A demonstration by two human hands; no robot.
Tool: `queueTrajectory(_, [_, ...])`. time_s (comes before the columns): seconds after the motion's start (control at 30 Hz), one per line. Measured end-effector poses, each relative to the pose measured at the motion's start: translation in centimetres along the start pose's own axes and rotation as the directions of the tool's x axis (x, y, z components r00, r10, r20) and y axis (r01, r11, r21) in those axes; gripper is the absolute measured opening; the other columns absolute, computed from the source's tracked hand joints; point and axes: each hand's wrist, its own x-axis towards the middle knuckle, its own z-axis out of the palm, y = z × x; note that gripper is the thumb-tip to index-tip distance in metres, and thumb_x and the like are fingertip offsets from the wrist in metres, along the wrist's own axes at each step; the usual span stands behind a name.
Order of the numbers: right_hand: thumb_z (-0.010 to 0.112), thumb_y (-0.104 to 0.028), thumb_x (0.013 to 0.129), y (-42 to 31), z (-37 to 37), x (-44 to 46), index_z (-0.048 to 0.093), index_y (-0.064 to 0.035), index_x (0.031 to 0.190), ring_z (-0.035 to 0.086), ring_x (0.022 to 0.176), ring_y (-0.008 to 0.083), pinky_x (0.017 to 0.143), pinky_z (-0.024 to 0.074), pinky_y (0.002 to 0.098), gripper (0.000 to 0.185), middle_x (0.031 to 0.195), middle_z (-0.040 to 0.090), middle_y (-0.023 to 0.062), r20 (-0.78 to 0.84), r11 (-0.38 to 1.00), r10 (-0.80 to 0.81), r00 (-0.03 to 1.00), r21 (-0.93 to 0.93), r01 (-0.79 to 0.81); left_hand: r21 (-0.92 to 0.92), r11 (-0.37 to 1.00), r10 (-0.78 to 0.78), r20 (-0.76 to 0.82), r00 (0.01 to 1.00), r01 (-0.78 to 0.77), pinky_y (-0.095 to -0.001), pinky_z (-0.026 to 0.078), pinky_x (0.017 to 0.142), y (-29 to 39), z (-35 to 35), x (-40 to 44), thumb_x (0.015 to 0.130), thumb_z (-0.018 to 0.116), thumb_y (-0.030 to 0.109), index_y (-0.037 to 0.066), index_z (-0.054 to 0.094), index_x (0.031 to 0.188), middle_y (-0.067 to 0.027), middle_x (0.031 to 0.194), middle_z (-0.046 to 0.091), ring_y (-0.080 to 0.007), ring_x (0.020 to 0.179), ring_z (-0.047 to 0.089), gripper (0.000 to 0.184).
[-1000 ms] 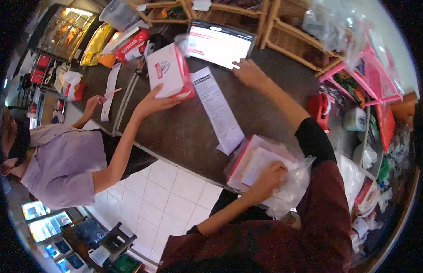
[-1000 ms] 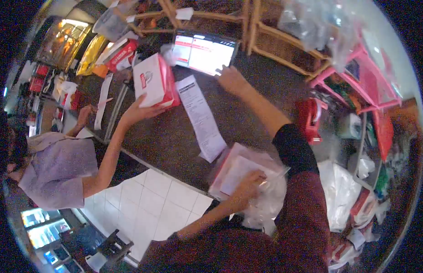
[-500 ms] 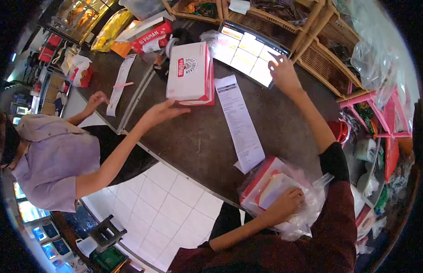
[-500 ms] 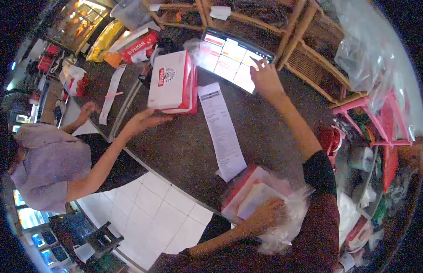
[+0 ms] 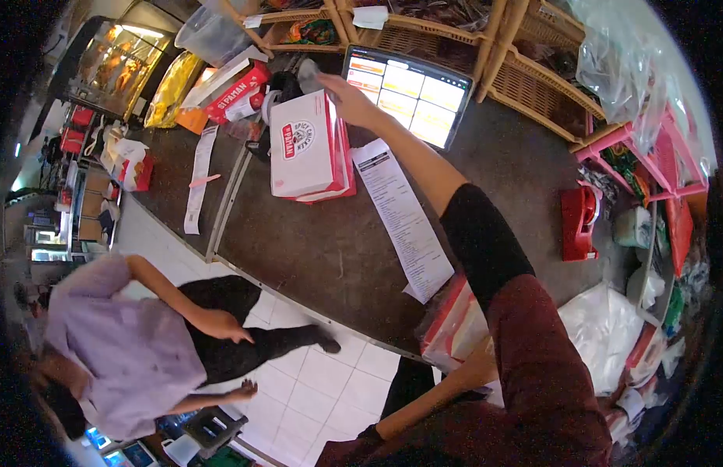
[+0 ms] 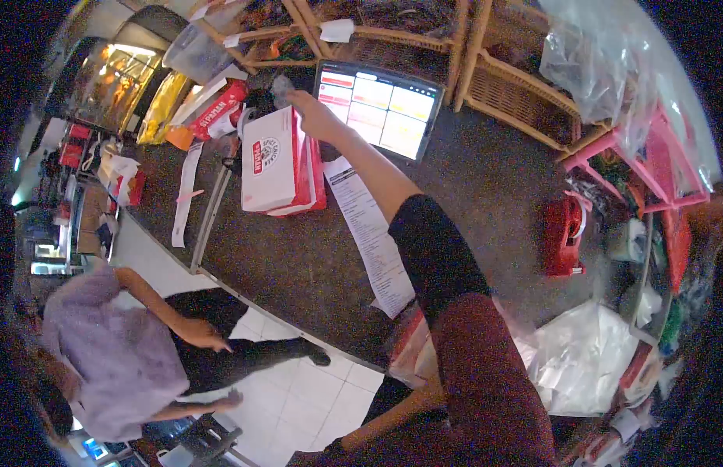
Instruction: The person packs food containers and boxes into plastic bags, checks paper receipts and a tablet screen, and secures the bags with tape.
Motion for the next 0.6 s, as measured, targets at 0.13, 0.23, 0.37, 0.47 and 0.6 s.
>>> queueTrajectory(0.13, [0.043, 0.003, 0.073, -1.9, -1.4, 3.0, 0.045, -0.0050, 0.123, 0.040, 0.118, 0.0335, 0.101, 0.0307, 0.0369, 0.051, 0.125, 0.041, 0.0222, -0.195, 0.970, -0.180, 0.964, 0.126, 0.207, -0.098, 0.995, -0.023, -0.161, 0.987, 0.007, -0.0499, 0.017, 0.104, -0.5, 1.9, 1.4, 0.081, 0.046, 0.021, -0.001, 0.045, 0.121, -0.0248, 0.127, 0.039, -0.0388, 0.120, 0.035, 0.045])
queueTrajectory(0.23, [0.047, -0.005, 0.080, -0.5, -2.7, 0.6, 0.056, -0.0044, 0.092, 0.054, 0.080, 0.0366, 0.071, 0.0462, 0.0420, 0.015, 0.097, 0.054, 0.0169, -0.087, 0.960, 0.017, 0.996, -0.279, -0.041, 0.107, 0.986, 0.146, -0.166, 0.975, -0.130, -0.0497, 0.019, 0.104, 0.1, 0.7, 2.1, 0.078, 0.049, 0.022, -0.001, 0.045, 0.120, -0.0274, 0.125, 0.039, -0.0420, 0.117, 0.036, 0.048])
queueTrajectory(0.37, [0.049, -0.010, 0.079, -1.2, -2.9, -7.4, 0.053, 0.0006, 0.088, 0.059, 0.074, 0.0353, 0.063, 0.0494, 0.0445, 0.014, 0.110, 0.048, 0.0150, 0.172, 0.832, 0.277, 0.945, -0.535, -0.147, -0.231, 0.973, 0.007, -0.071, 0.997, -0.023, -0.0488, 0.020, 0.104, 0.0, 0.1, 2.0, 0.074, 0.054, 0.022, -0.005, 0.046, 0.117, -0.0308, 0.123, 0.038, -0.0454, 0.116, 0.035, 0.051])
queueTrajectory(0.47, [0.049, -0.009, 0.079, -1.4, -4.2, -9.1, 0.052, -0.0003, 0.093, 0.061, 0.073, 0.0345, 0.062, 0.0500, 0.0451, 0.016, 0.124, 0.041, 0.0130, 0.163, 0.756, 0.397, 0.903, -0.616, -0.221, -0.379, 0.919, -0.010, -0.304, 0.953, -0.111, -0.0481, 0.017, 0.105, 1.3, -1.8, 2.1, 0.075, 0.053, 0.021, -0.010, 0.045, 0.115, -0.0323, 0.123, 0.037, -0.0472, 0.118, 0.031, 0.052])
queueTrajectory(0.6, [0.050, -0.008, 0.076, -3.1, -6.7, -7.9, 0.048, -0.0017, 0.109, 0.063, 0.079, 0.0303, 0.068, 0.0515, 0.0427, 0.033, 0.134, 0.033, 0.0102, -0.002, 0.662, 0.500, 0.866, -0.644, -0.383, -0.299, 0.951, 0.017, -0.210, 0.978, -0.081, -0.0480, 0.019, 0.103, 0.9, -1.4, 1.5, 0.074, 0.054, 0.021, -0.009, 0.046, 0.113, -0.0311, 0.120, 0.039, -0.0463, 0.115, 0.033, 0.050])
